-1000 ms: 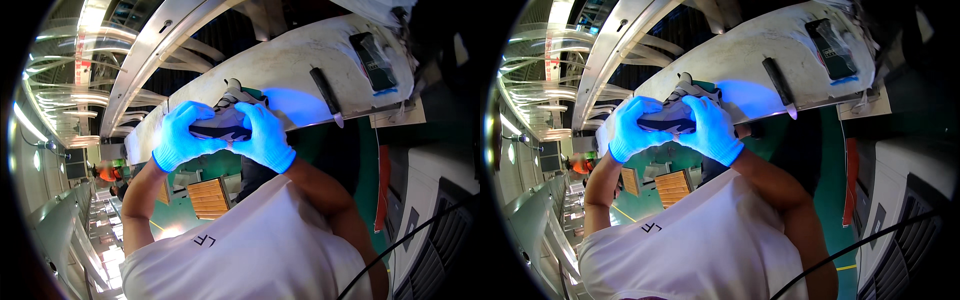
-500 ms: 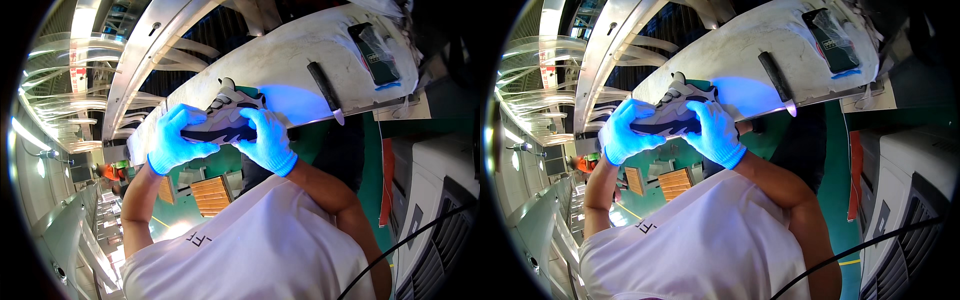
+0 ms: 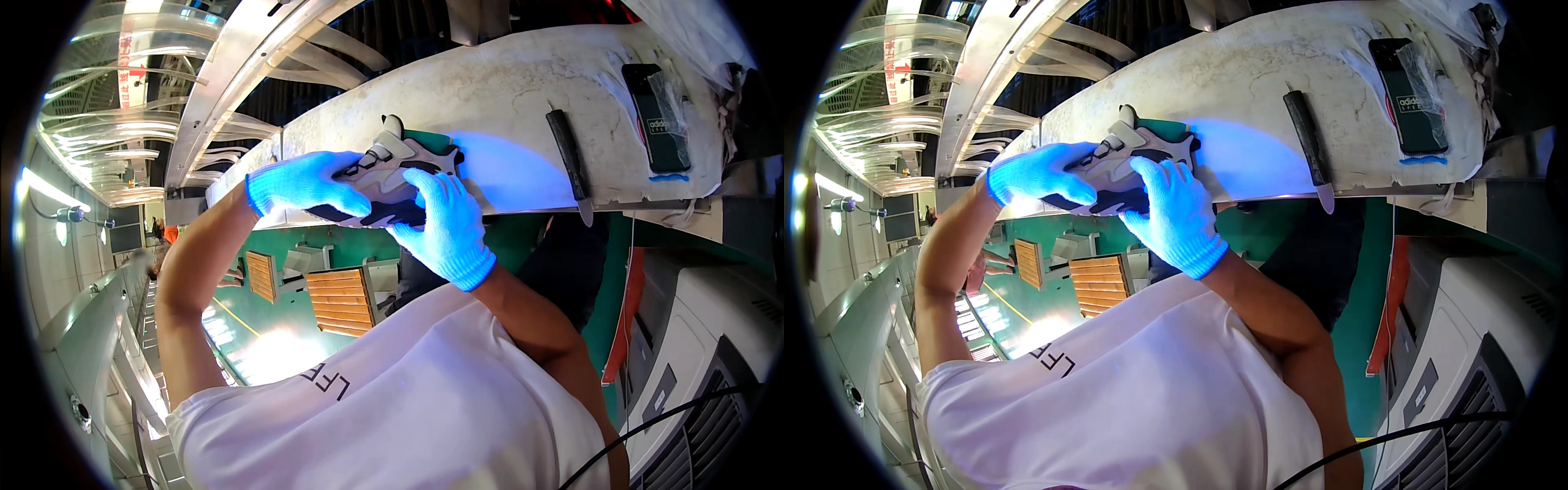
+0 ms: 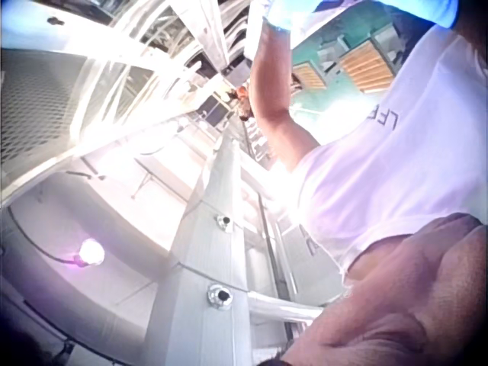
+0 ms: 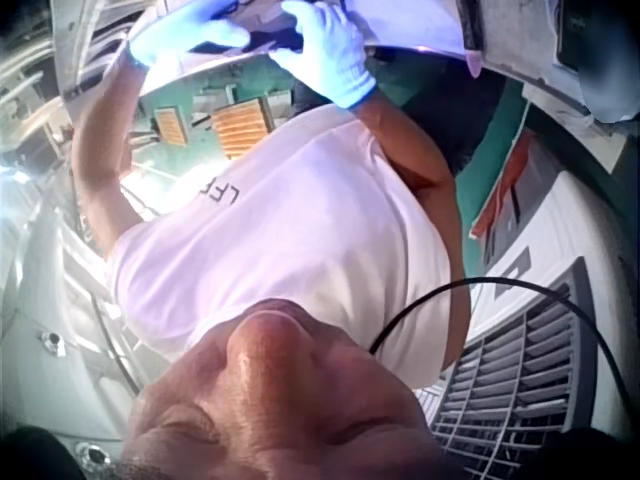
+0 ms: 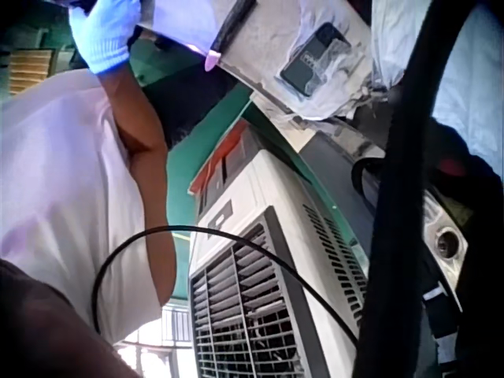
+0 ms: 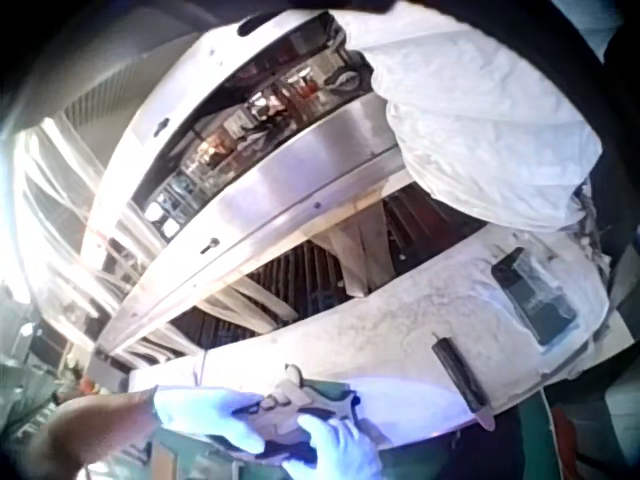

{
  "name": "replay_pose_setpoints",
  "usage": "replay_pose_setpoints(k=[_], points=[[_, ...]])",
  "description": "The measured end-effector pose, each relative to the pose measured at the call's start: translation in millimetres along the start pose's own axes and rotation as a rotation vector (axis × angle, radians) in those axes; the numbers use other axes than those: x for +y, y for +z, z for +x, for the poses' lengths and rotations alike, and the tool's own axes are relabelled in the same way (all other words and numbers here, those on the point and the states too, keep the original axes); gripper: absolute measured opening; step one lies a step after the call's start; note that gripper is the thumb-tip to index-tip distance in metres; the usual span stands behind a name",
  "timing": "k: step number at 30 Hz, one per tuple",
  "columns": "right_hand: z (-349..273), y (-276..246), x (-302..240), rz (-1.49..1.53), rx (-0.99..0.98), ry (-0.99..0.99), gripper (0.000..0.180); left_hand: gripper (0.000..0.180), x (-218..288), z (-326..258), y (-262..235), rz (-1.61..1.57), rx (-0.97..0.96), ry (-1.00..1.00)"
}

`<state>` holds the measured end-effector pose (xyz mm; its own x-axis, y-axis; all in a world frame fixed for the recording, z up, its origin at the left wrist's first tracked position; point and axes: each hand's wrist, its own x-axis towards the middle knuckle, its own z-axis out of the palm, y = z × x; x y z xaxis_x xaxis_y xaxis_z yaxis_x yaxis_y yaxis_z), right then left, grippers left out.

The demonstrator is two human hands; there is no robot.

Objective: The person cleans a single sneaker using a small brush and a handheld tool. They repeatedly scrub the shoe's upper, sole, and heel areas, rotating the shoe to access different sides. The person works at a bench in a factory setting, handling the shoe one at a time.

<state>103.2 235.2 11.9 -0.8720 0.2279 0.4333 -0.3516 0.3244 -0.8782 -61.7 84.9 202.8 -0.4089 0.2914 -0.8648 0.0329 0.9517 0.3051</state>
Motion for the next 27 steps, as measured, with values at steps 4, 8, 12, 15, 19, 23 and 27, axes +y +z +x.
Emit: replay_pose_setpoints(k=[4,8,12,15,19,23,27], points=[[-0.3,1.6,2.2,0.004,-0.047,-0.001,0.091,0.087,4.9,14.9,6.5,0.126,0.023,-0.008],[-2.5,2.1,1.2,0.007,-0.061,0.026,0.091,0.083,8.3,18.6,11.3,0.158,0.056,-0.035],[-3.8,0.4,-1.5,-0.037,-0.049,0.114,0.093,0.086,25.8,18.3,10.9,0.281,0.091,-0.087],[2.8,-3.5,-3.6,-0.054,-0.004,0.129,0.092,0.089,30.5,17.4,14.8,0.304,0.129,-0.103],[11.9,-8.6,-2.0,-0.011,-0.081,0.175,0.091,0.096,21.1,22.7,18.2,0.382,0.18,-0.094],[14.2,-6.2,-0.9,-0.009,-0.105,0.167,0.092,0.109,32.2,29.4,27.0,0.478,0.223,-0.146],[14.0,-4.3,-4.4,-0.047,-0.202,0.205,0.091,0.113,50.3,35.1,37.0,0.537,0.231,-0.244]])
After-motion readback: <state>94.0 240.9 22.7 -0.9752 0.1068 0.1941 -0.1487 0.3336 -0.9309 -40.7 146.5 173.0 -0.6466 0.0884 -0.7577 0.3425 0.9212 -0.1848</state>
